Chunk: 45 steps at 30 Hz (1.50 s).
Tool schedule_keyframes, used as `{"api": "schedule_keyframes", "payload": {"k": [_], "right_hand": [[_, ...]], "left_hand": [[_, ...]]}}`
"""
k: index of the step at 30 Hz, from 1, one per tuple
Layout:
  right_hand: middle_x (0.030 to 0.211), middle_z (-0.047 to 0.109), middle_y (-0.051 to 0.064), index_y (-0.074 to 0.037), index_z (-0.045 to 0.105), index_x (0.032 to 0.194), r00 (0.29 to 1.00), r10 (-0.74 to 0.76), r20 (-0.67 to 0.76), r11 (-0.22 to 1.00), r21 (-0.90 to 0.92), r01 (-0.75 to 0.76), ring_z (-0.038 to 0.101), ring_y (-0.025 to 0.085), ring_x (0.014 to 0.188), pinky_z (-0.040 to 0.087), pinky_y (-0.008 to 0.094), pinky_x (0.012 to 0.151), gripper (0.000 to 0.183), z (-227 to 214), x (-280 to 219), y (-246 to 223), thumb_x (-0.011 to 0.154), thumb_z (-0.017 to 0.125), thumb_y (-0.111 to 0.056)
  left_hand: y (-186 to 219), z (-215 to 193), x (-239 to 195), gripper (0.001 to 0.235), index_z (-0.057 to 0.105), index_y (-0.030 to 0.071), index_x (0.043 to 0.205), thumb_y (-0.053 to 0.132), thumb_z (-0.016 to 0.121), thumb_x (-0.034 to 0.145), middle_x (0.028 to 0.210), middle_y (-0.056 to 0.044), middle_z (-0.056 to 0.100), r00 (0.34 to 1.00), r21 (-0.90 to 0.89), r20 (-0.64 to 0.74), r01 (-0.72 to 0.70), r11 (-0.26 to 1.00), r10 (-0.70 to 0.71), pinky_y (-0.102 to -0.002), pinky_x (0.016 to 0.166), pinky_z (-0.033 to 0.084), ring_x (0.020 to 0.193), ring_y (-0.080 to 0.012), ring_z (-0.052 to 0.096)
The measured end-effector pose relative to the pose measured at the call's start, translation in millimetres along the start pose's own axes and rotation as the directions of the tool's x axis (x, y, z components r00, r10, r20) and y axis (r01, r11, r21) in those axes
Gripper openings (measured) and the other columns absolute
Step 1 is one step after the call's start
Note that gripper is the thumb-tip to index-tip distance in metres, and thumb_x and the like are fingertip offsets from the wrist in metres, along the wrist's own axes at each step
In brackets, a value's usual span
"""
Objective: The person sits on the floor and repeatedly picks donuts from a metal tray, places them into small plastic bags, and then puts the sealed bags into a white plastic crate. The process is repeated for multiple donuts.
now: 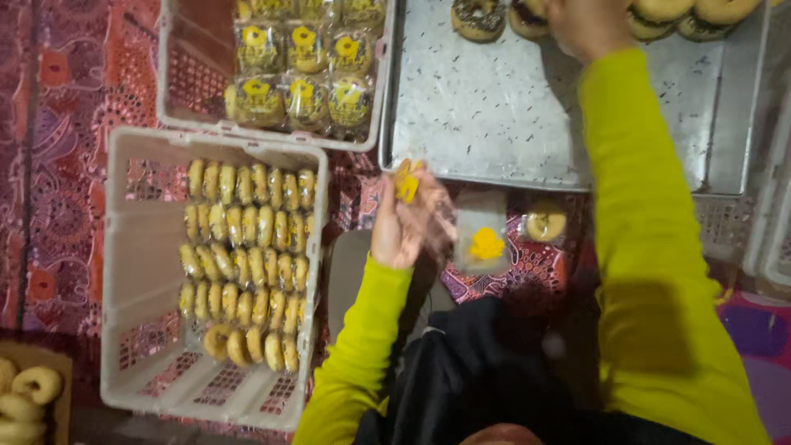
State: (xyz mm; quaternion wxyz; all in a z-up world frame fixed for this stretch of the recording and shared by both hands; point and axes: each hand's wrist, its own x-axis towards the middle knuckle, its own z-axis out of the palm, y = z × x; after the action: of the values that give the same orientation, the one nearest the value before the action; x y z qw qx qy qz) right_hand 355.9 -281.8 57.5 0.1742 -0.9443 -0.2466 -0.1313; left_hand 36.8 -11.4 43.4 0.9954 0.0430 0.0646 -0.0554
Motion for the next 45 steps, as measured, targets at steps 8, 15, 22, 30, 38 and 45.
{"api": "schedule_keyframes", "payload": {"k": [8,15,22,30,38,45], "right_hand": [[0.137,0.06,0.019,-0.006,0.049,0.144,0.731,0.288,0.619,-0.818,0.556,-0.149,0.06,0.038,0.123,0.05,0.062,0.097,0.045,-70.3,-276.7,-224.5,0.104,0.062,-0.022],[0.145,0.057,0.013,-0.007,0.043,0.152,0.722,0.212,0.658,-0.811,0.531,-0.245,0.059,0.029,0.131,0.045,0.053,0.114,0.06,-41.1,-344.2,-231.8,0.1,0.064,-0.028],[0.136,0.059,0.005,-0.012,0.044,0.148,0.869,0.487,0.09,0.061,0.989,-0.137,0.059,0.014,0.102,0.052,0.037,0.092,0.069,-103.3,-317.2,-254.8,0.088,0.076,0.0],[0.103,0.072,0.008,-0.009,0.078,0.109,0.988,0.153,0.026,0.893,0.425,-0.149,0.069,0.022,0.089,0.054,0.036,0.076,0.009,-164.6,-305.3,-238.8,0.101,0.076,-0.011],[0.084,0.063,0.01,-0.005,0.073,0.086,0.858,-0.471,0.206,0.859,-0.114,0.499,0.062,0.029,0.083,0.052,0.043,0.075,0.011,-217.6,-300.0,-230.6,0.08,0.074,-0.015],[0.093,0.066,0.008,-0.01,0.076,0.102,0.947,-0.314,0.071,0.949,0.034,0.312,0.064,0.027,0.088,0.05,0.045,0.077,0.03,-208.8,-313.0,-234.0,0.075,0.072,-0.02]], "left_hand": [[-11.0,21.7,20.6,0.061,0.04,0.006,0.153,0.047,0.042,0.108,0.147,-0.019,0.055,0.97,0.379,-0.222,-0.01,0.925,0.102,-0.047,0.106,0.054,0.127,-0.0312,0.062],[-71.8,42.2,-45.2,0.068,0.037,0.007,0.153,0.003,0.07,0.094,0.139,-0.014,0.058,0.99,0.705,0.055,-0.13,0.697,0.129,-0.039,0.107,0.052,0.125,-0.0254,0.059],[-108.5,40.5,-79.9,0.061,0.041,-0.002,0.153,0.003,0.066,0.098,0.132,-0.015,0.063,0.979,0.337,-0.201,0.109,0.935,-0.042,-0.037,0.098,0.058,0.115,-0.0247,0.066],[-100.5,22.2,-112.6,0.038,0.066,-0.003,0.131,0.017,0.065,0.098,0.118,-0.011,0.072,0.991,0.908,-0.115,0.076,0.411,0.07,-0.031,0.082,0.058,0.095,-0.0166,0.069],[-77.5,66.0,-168.6,0.029,0.065,-0.005,0.127,0.007,0.052,0.105,0.115,-0.01,0.077,0.884,0.977,0.161,-0.081,0.196,-0.438,-0.032,0.094,0.058,0.107,-0.0171,0.072],[-66.3,73.5,-161.7,0.026,0.068,0.002,0.124,0.015,0.057,0.104,0.104,-0.016,0.077,0.967,0.987,0.103,-0.129,-0.097,-0.233,-0.033,0.082,0.06,0.091,-0.0192,0.076]]}}
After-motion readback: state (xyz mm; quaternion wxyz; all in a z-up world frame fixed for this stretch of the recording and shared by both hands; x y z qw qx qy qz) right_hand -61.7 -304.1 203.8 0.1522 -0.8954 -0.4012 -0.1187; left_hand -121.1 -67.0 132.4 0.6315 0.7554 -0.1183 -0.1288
